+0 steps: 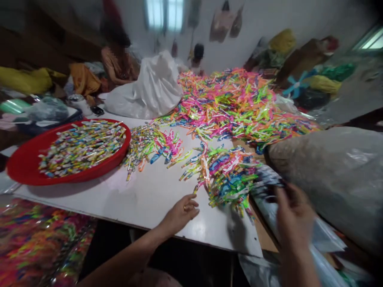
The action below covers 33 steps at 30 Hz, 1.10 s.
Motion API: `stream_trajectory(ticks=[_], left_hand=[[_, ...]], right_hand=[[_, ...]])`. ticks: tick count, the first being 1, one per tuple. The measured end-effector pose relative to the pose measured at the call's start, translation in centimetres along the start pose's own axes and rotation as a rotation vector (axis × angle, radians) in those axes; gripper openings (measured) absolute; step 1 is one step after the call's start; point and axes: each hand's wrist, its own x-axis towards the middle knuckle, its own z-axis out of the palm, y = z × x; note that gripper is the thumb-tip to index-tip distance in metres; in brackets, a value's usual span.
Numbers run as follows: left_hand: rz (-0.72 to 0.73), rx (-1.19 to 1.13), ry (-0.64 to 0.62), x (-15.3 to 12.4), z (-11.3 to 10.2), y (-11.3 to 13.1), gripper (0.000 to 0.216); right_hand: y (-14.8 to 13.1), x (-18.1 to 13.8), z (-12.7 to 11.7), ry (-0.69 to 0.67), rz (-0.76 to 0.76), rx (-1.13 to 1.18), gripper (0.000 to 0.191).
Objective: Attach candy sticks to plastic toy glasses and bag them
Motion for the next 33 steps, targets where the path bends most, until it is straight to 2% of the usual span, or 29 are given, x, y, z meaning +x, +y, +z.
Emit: stream_trajectory(ticks=[3,4,5,7,9,12,15,17,19,21,23,24,26,27,30,33], left_hand=[[0.035,-0.308,0.142,-0.2,-2.4,0.2,0.058],[0.069,-0.346,0.216,-0.5,-3.6,0.2,0.054],[0.090,-0.354,0.297,-0.9,-5.0,0.1,0.049],[0.067,-0.313,0.438,-1.9,-7.8,-0.3,0.043],[-0.019,-0.261,0.510,-2.7,-9.9,-1.0,0.044],[-0.119,-0.197,0.484,-2.9,-11.1,-2.1,0.047],[-0.141,-0.056,0.488,-2.7,-11.5,-2.5,0.050],[-0.075,0.218,0.588,-3.0,-12.2,-2.5,0.051],[0.082,0.582,0.618,-3.9,-13.2,-2.5,0.045],[0.254,0.894,0.461,-4.9,-13.7,-2.7,0.037],[0.363,1.105,0.245,-5.6,-13.4,-3.2,0.032],[0.389,1.183,0.171,-5.8,-13.0,-3.5,0.032],[0.410,1.282,0.136,-5.9,-11.7,-4.1,0.033],[0.407,1.305,0.154,-5.9,-11.0,-4.4,0.033],[0.386,1.309,0.202,-5.6,-9.7,-4.8,0.033],[0.398,1.295,0.203,-5.4,-9.4,-4.9,0.032]], right_hand=[[-2.7,-8.0,6.4,-0.565,0.038,0.216,0.039],[-3.2,-9.6,8.5,-0.746,0.017,0.241,0.039],[-3.7,-10.3,10.5,-0.859,-0.009,0.242,0.039],[-4.9,-9.7,14.2,-0.914,-0.109,0.178,0.039],[-6.7,-7.4,18.1,-0.860,-0.257,0.004,0.036],[-9.6,-4.6,24.3,-0.928,-0.417,-0.370,0.030],[-10.6,-5.1,28.7,-0.954,-0.393,-0.549,0.027],[-9.9,-6.5,29.2,-0.941,-0.369,-0.590,0.029],[-8.7,-7.7,27.8,-0.915,-0.350,-0.612,0.027],[-7.7,-8.2,25.3,-0.867,-0.286,-0.537,0.023],[-7.6,-8.6,22.7,-0.804,-0.172,-0.307,0.021],[-7.7,-8.9,21.7,-0.777,-0.113,-0.153,0.028],[-8.2,-10.2,20.5,-0.764,-0.034,0.125,0.044],[-8.3,-11.1,20.3,-0.790,-0.023,0.212,0.044],[-7.8,-13.7,21.1,-0.903,0.038,0.270,0.027],[-6.6,-14.8,22.2,-0.923,0.094,0.268,0.027]])
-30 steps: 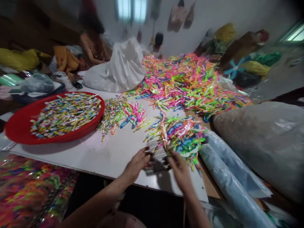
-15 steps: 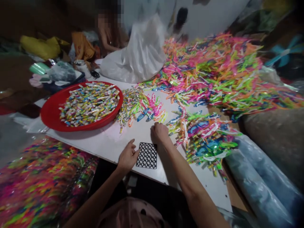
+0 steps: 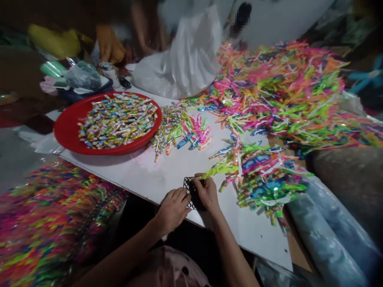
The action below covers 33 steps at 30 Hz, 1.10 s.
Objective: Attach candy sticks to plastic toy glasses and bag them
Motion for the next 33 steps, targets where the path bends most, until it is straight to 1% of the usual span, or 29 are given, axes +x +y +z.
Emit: stream_trajectory(ticks=[2,4,6,8,10,11,13,14,15,16,17,18,19,20,21,22,23,24,26,28,29,30,31,33], left_hand=[[0.013,0.009,0.013,0.0,0.1,-0.2,0.030],[0.016,0.030,0.027,-0.2,0.3,-0.4,0.029],[0.032,0.041,0.049,-0.3,0.7,-0.6,0.028],[0.066,0.030,0.083,-0.4,1.1,-1.0,0.027],[0.084,0.015,0.110,-0.2,1.3,-1.6,0.026],[0.083,0.019,0.115,0.0,1.3,-1.9,0.026],[0.076,0.050,0.116,0.3,1.4,-2.3,0.030],[0.083,0.069,0.116,0.4,1.5,-2.4,0.032],[0.095,0.084,0.123,0.4,1.6,-2.5,0.034],[0.105,0.094,0.134,0.4,1.8,-2.5,0.035],[0.112,0.099,0.147,0.4,1.9,-2.4,0.036],[0.110,0.100,0.161,0.3,2.0,-2.2,0.036],[0.101,0.099,0.171,0.4,2.0,-2.0,0.036],[0.085,0.098,0.173,0.4,1.9,-1.8,0.035],[0.068,0.095,0.161,0.5,1.7,-1.6,0.034],[0.059,0.090,0.141,0.6,1.4,-1.4,0.033],[0.054,0.082,0.118,0.7,1.1,-1.2,0.032],[0.047,0.074,0.101,0.9,0.7,-1.1,0.031],[0.005,0.068,0.099,1.2,-0.1,-1.0,0.030],[-0.070,0.092,0.094,1.5,-0.8,-1.0,0.026],[-0.103,0.117,0.073,1.6,-1.0,-1.0,0.023],[-0.118,0.145,0.041,1.7,-1.1,-0.9,0.021],[-0.116,0.173,0.009,1.8,-1.2,-0.9,0.019],[-0.090,0.212,-0.021,2.0,-1.2,-0.7,0.018]], right_hand=[[0.3,0.3,0.1,-0.026,-0.066,-0.102,0.026],[0.0,0.4,0.4,-0.071,-0.131,-0.318,0.022],[-0.9,0.5,1.0,-0.118,-0.139,-0.557,0.021],[-1.8,0.7,2.0,-0.157,-0.117,-0.733,0.020],[-2.4,1.2,2.5,-0.171,-0.121,-0.805,0.019],[-2.5,1.4,2.4,-0.183,-0.141,-0.793,0.018],[-2.4,1.4,0.8,-0.205,-0.217,-0.689,0.018],[-2.2,1.2,-0.6,-0.189,-0.236,-0.627,0.021],[-2.0,0.8,-2.4,-0.141,-0.220,-0.585,0.027],[-1.8,0.4,-4.3,-0.060,-0.165,-0.581,0.034],[-1.6,0.0,-6.2,0.051,-0.075,-0.619,0.039],[-1.5,-0.4,-8.1,0.160,0.036,-0.695,0.040],[-1.4,-0.6,-9.7,0.243,0.147,-0.786,0.038],[-1.3,-0.7,-10.9,0.291,0.238,-0.870,0.034],[-1.3,-0.7,-11.7,0.308,0.295,-0.928,0.031],[-1.3,-0.6,-12.1,0.306,0.312,-0.949,0.029],[-1.3,-0.5,-11.9,0.296,0.290,-0.931,0.027],[-1.3,-0.5,-11.4,0.288,0.231,-0.875,0.026],[-1.2,-0.5,-9.4,0.256,0.044,-0.659,0.025],[-0.9,-0.6,-6.6,0.141,-0.123,-0.391,0.027],[-0.6,-0.7,-5.1,0.072,-0.159,-0.277,0.026],[-0.3,-0.7,-3.8,0.018,-0.159,-0.183,0.025],[0.1,-0.6,-2.6,-0.007,-0.129,-0.108,0.024],[0.8,-0.3,-0.9,0.013,-0.047,0.004,0.024]])
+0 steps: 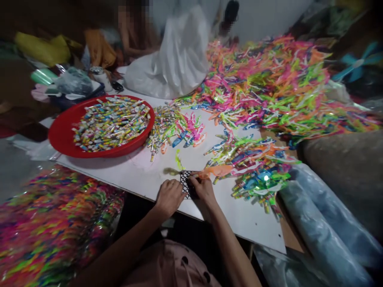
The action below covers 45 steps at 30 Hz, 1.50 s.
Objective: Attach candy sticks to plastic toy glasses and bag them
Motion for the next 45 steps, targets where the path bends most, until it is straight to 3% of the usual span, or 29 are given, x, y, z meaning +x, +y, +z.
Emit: stream_trajectory(ticks=[3,5,9,12,14,16,18,19,22,24,27,29,32,36,38,40,43,45], left_hand=[[0.008,0.021,0.022,0.2,0.0,0.4,0.017],[0.002,0.031,0.038,0.2,0.2,0.7,0.015],[0.021,-0.064,0.054,-0.4,1.2,0.2,0.013],[-0.014,-0.377,0.054,-0.5,1.5,-1.8,0.015],[-0.128,-0.662,0.133,0.2,0.7,-3.4,0.036],[-0.228,-0.875,0.243,1.9,-1.1,-4.4,0.071],[-0.216,-0.951,0.319,4.3,-3.4,-4.4,0.100],[-0.191,-0.943,0.343,5.5,-4.5,-3.9,0.104],[-0.200,-0.828,0.403,7.9,-6.8,-2.1,0.066],[-0.231,-0.756,0.421,8.4,-7.2,-1.3,0.041],[-0.233,-0.725,0.404,8.0,-7.0,-1.0,0.032],[-0.238,-0.720,0.385,7.7,-7.0,-1.0,0.032],[-0.227,-0.719,0.355,7.6,-7.3,-0.9,0.033],[-0.182,-0.744,0.386,7.7,-8.1,-1.1,0.060],[-0.187,-0.788,0.430,8.0,-8.7,-1.4,0.067],[-0.218,-0.803,0.409,8.4,-9.3,-1.5,0.057],[-0.265,-0.781,0.250,9.1,-10.0,-0.9,0.042],[-0.280,-0.751,0.192,9.3,-10.1,-0.2,0.041]], right_hand=[[0.5,0.5,1.2,0.006,-0.015,0.070,0.022],[0.5,0.8,1.5,-0.037,-0.069,-0.018,0.016],[-0.7,0.6,1.7,-0.093,-0.100,-0.398,0.018],[-2.3,0.4,2.1,-0.159,-0.008,-0.694,0.020],[-3.4,0.5,2.6,-0.204,0.062,-0.818,0.020],[-4.1,0.5,3.1,-0.224,0.097,-0.875,0.022],[-4.2,0.5,3.2,-0.231,0.082,-0.877,0.021],[-4.0,0.6,2.8,-0.245,0.054,-0.860,0.021],[-3.3,1.8,0.0,-0.422,-0.094,-0.743,0.019],[-3.3,3.9,-2.9,-0.459,-0.158,-0.744,0.023],[-4.0,8.1,-6.6,-0.244,-0.133,-1.020,0.031],[-4.5,10.5,-7.6,-0.185,-0.119,-1.191,0.028],[-4.9,11.1,-6.8,-0.255,-0.179,-1.222,0.024],[-3.9,7.2,-5.0,-0.439,-0.379,-1.164,0.022],[-3.2,5.3,-4.8,-0.479,-0.404,-1.138,0.023],[-2.7,4.3,-4.5,-0.372,-0.311,-1.123,0.022],[-2.8,4.5,-3.8,-0.157,-0.079,-1.083,0.026],[-3.2,4.8,-3.5,-0.114,0.045,-0.986,0.029]])
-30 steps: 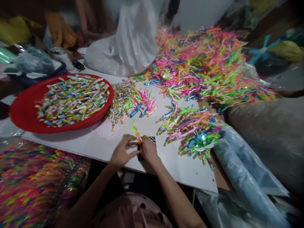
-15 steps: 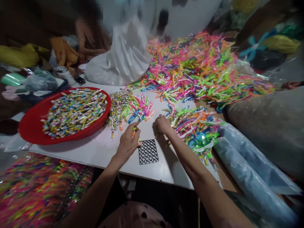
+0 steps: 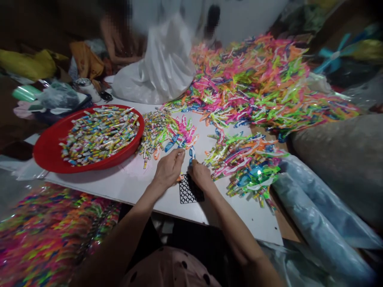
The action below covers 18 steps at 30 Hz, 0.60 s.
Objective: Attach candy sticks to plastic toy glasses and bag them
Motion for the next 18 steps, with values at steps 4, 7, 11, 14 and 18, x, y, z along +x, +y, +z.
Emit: stream_trajectory(ticks=[4,7,11,14,18], left_hand=[[0.015,0.126,0.001,-0.1,0.5,0.5,0.037],[-0.006,0.194,-0.003,0.0,0.6,0.5,0.036],[-0.063,0.240,-0.011,0.1,0.5,0.7,0.035],[-0.067,0.265,-0.025,0.0,0.6,1.1,0.033],[-0.074,0.206,-0.016,0.0,0.4,0.8,0.034]], right_hand=[[0.6,-2.1,-0.3,0.095,0.041,0.457,0.042],[1.1,-5.4,1.1,0.188,-0.043,0.763,0.041],[0.7,-8.1,4.3,0.080,0.012,0.941,0.034],[-0.3,-7.8,5.1,0.088,0.016,0.848,0.033],[-3.0,-6.7,3.8,0.014,-0.052,0.372,0.024]])
